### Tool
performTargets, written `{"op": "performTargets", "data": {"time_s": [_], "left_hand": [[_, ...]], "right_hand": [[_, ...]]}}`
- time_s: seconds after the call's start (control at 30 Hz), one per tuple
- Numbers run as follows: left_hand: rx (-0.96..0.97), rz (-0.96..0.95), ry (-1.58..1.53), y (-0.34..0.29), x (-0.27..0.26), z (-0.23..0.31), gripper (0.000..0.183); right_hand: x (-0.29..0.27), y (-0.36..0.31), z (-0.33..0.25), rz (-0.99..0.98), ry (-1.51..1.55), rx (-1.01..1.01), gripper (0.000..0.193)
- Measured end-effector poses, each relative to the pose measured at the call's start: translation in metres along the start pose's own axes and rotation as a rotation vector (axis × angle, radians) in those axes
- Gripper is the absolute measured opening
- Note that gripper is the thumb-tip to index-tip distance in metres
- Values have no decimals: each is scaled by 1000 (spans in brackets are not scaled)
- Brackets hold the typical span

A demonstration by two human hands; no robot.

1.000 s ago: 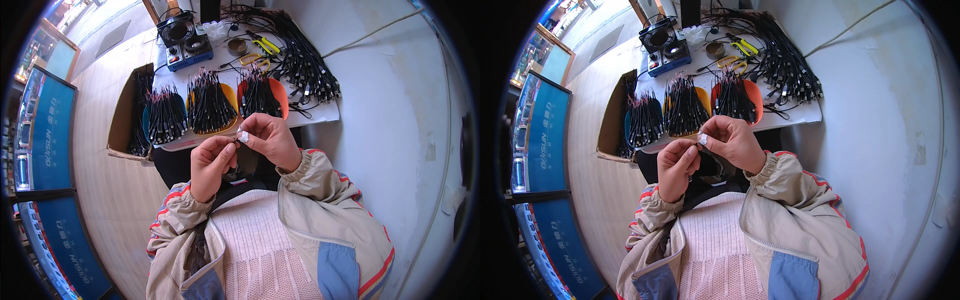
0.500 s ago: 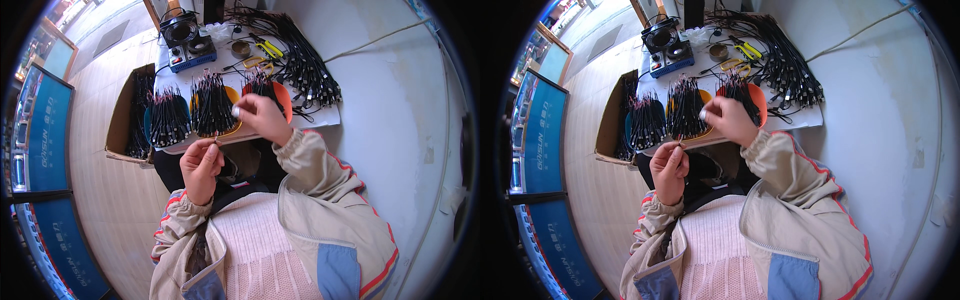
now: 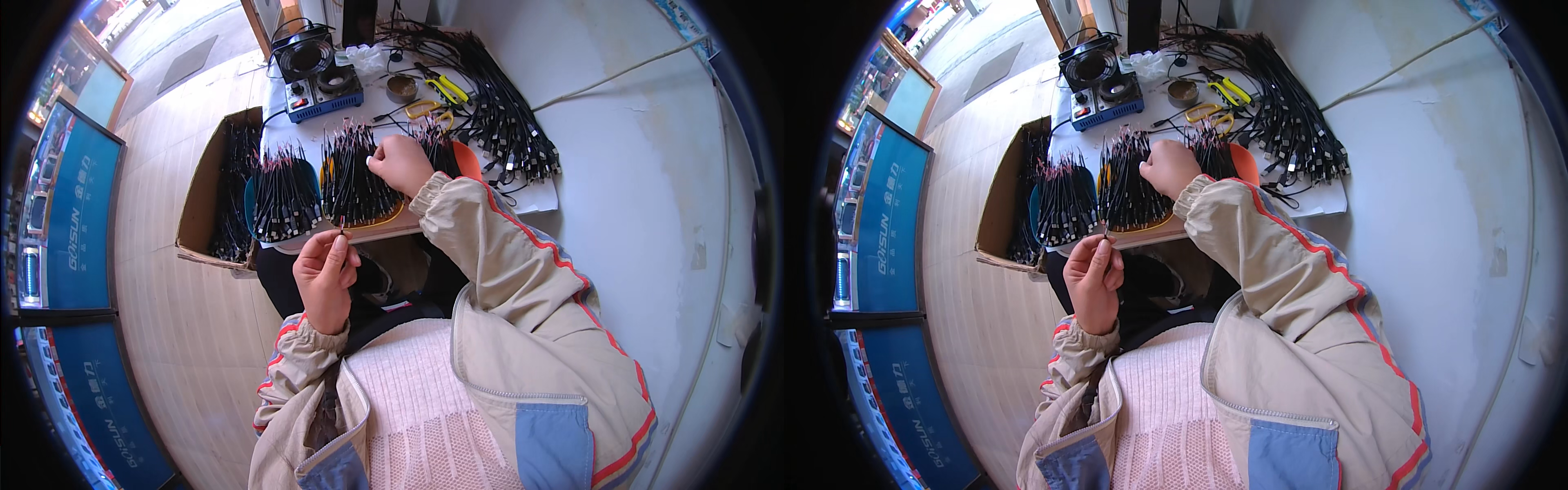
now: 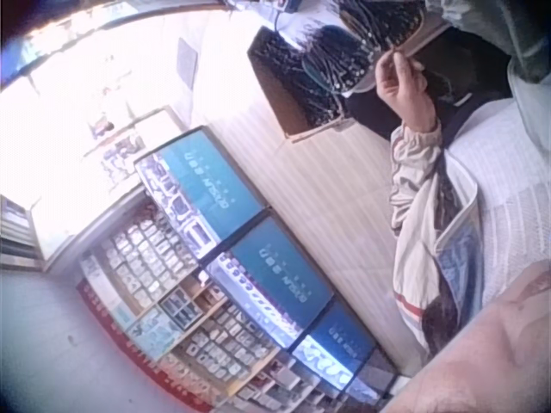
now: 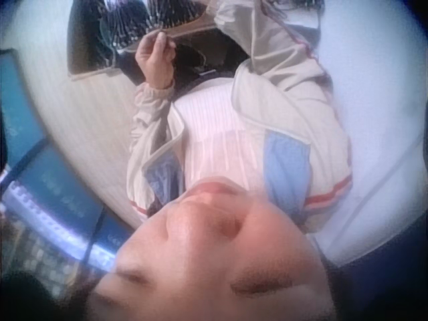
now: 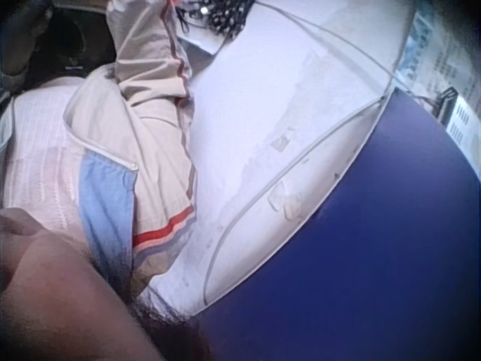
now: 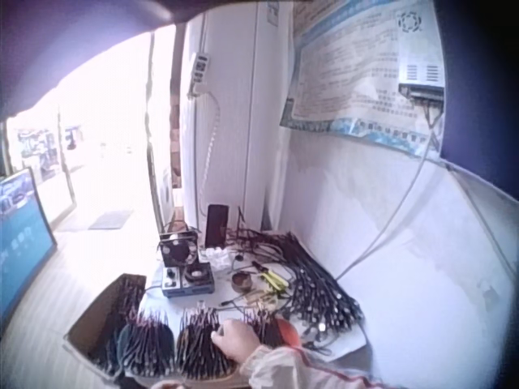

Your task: The person repeatedly picks a black cable from a tray, strips the end with pliers, twists the exposed wires, and wraps the joint with white tape. Finished cables are placed into a cardboard box on the left. The process is repeated multiple times throughout the clip.

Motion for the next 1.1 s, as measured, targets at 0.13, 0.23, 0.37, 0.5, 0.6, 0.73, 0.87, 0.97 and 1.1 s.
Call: {"op": "performTargets", "data": {"time_s": [0.13,0.23,0.37,0.5,0.6,0.73,0.87,0.97,1.1], "left_hand": [[7,-1,-4,2,3,3,12],[56,48,52,6,11,9,14],[68,35,-44,13,30,13,13],[74,-61,-123,15,47,10,13],[87,-97,-128,14,54,7,14],[48,-120,-125,10,57,3,15],[14,-114,-92,7,59,4,16],[24,-75,-29,3,60,3,15],[79,-86,51,3,61,1,13]], "right_hand": [[-18,-12,0,39,250,87,24],[-42,-38,-17,85,522,-26,20],[-65,-78,-42,-232,815,-68,16],[-75,-105,-53,-345,1009,-63,16],[-76,-111,-49,-361,1050,-25,17],[-70,-115,-45,-368,1018,-22,16],[-73,-118,-44,-297,988,2,16],[-81,-120,-46,-202,917,-16,17],[-88,-118,-46,-150,916,-52,17]]}}
Point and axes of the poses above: each hand's wrist, its own y-axis towards the middle knuckle, its own x-axis out of the palm, z = x × y, the point moved 3 cm from there along y, towards the middle knuckle, and after that the axes turned 2 degrees about z, right-handed, at the moved point
